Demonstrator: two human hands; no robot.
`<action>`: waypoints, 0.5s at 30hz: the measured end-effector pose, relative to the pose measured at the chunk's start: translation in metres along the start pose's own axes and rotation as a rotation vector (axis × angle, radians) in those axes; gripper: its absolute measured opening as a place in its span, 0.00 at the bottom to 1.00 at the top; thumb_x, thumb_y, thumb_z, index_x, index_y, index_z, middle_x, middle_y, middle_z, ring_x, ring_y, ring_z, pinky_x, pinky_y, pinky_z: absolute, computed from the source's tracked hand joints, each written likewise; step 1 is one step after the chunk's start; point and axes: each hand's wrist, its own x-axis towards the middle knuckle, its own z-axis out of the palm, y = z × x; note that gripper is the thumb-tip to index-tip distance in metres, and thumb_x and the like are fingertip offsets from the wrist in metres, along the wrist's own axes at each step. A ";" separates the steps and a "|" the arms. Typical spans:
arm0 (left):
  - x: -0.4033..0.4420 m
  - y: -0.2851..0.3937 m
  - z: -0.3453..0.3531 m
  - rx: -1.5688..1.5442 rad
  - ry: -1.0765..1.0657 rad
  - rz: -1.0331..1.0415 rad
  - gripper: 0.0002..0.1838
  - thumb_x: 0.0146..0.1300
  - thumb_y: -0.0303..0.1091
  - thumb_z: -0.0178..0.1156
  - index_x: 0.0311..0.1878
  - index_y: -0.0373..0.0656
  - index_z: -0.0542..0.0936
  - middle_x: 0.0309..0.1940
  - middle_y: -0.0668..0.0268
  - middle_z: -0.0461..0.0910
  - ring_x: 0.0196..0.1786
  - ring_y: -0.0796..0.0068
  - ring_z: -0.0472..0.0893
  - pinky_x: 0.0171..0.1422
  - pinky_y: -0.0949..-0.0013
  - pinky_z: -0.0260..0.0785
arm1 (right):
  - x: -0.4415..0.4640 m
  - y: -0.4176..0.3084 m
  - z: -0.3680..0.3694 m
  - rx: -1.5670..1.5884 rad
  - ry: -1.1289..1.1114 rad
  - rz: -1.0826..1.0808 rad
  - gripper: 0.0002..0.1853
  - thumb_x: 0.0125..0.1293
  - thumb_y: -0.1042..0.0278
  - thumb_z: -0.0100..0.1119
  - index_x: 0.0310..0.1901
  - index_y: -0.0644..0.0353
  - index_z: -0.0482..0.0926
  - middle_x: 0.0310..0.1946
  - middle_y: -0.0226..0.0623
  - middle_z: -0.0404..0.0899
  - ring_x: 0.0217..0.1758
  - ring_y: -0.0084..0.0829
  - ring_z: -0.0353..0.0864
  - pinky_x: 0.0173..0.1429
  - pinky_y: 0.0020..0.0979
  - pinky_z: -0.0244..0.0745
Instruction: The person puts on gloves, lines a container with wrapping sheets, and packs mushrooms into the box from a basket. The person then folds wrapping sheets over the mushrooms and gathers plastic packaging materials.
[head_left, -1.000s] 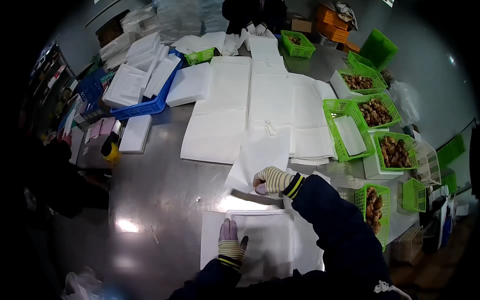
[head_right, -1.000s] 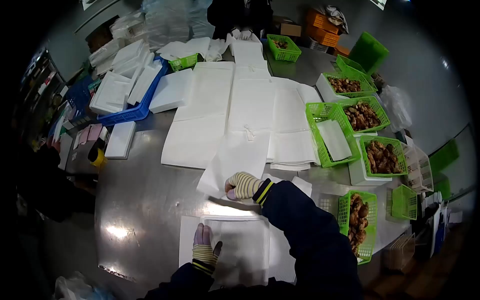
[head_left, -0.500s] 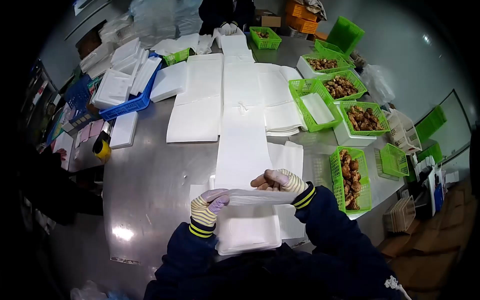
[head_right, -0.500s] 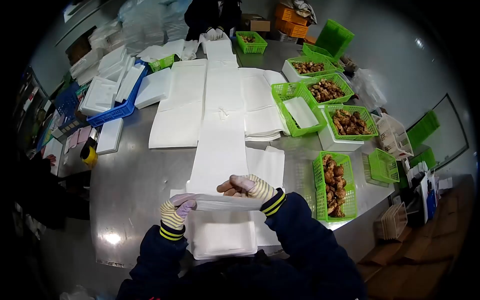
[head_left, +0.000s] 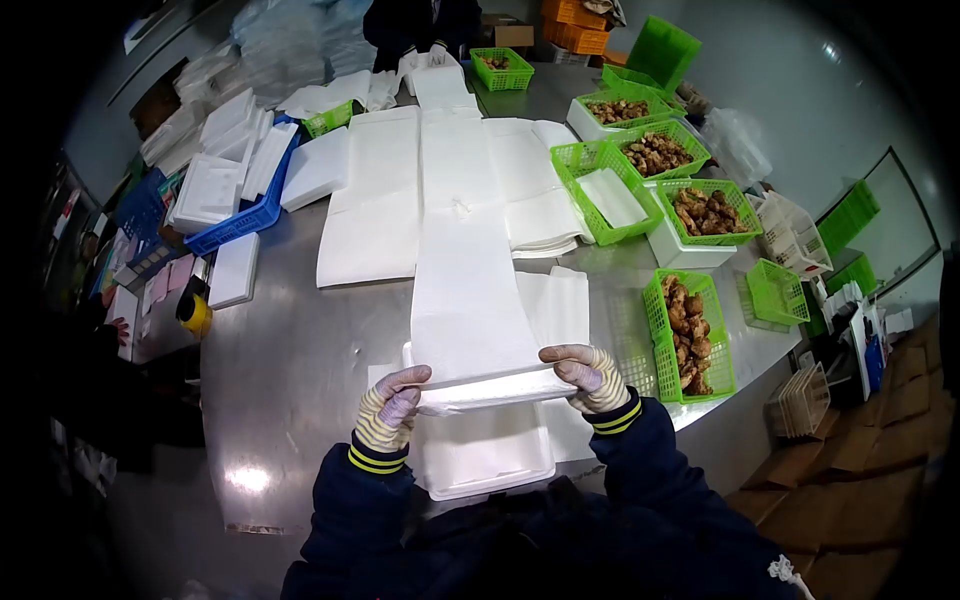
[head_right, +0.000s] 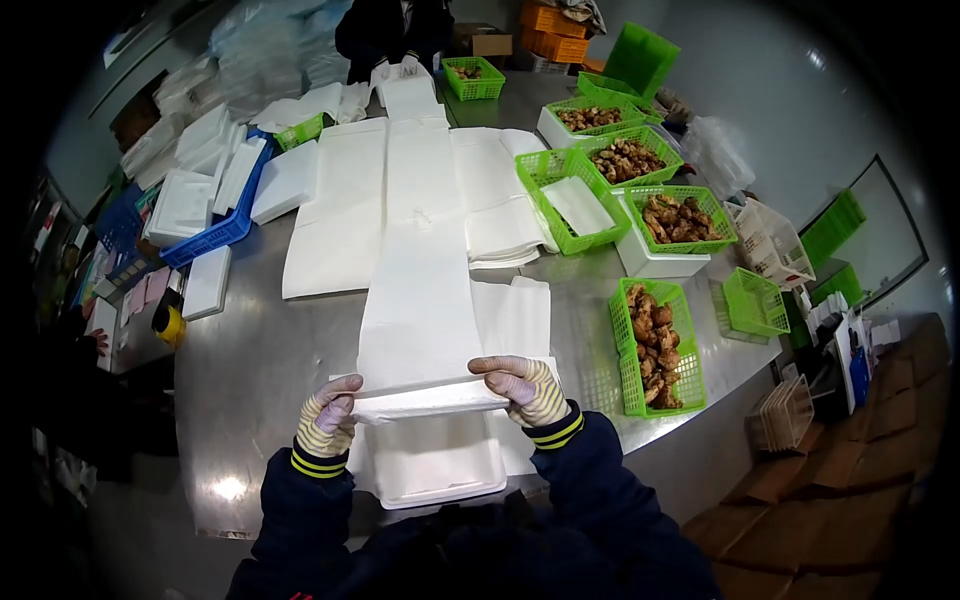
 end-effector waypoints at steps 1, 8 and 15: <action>0.001 0.000 -0.009 -0.035 -0.096 -0.020 0.16 0.58 0.32 0.62 0.48 0.37 0.78 0.40 0.64 0.80 0.41 0.78 0.76 0.50 0.76 0.67 | 0.002 0.002 -0.008 0.051 -0.024 0.047 0.15 0.58 0.68 0.61 0.44 0.68 0.79 0.38 0.38 0.81 0.40 0.23 0.76 0.47 0.22 0.70; 0.057 0.055 0.013 0.708 0.044 0.154 0.17 0.60 0.29 0.61 0.51 0.35 0.76 0.44 0.60 0.79 0.45 0.75 0.78 0.52 0.75 0.68 | 0.059 -0.050 0.032 -0.755 -0.057 -0.341 0.18 0.59 0.68 0.60 0.51 0.64 0.76 0.35 0.34 0.81 0.37 0.19 0.77 0.44 0.20 0.71; -0.001 0.039 0.013 0.965 0.086 0.605 0.16 0.56 0.19 0.60 0.49 0.41 0.77 0.43 0.59 0.80 0.41 0.69 0.80 0.50 0.72 0.72 | 0.003 -0.049 0.048 -1.132 -0.262 -0.848 0.07 0.54 0.76 0.62 0.36 0.62 0.78 0.29 0.38 0.80 0.31 0.35 0.79 0.36 0.30 0.74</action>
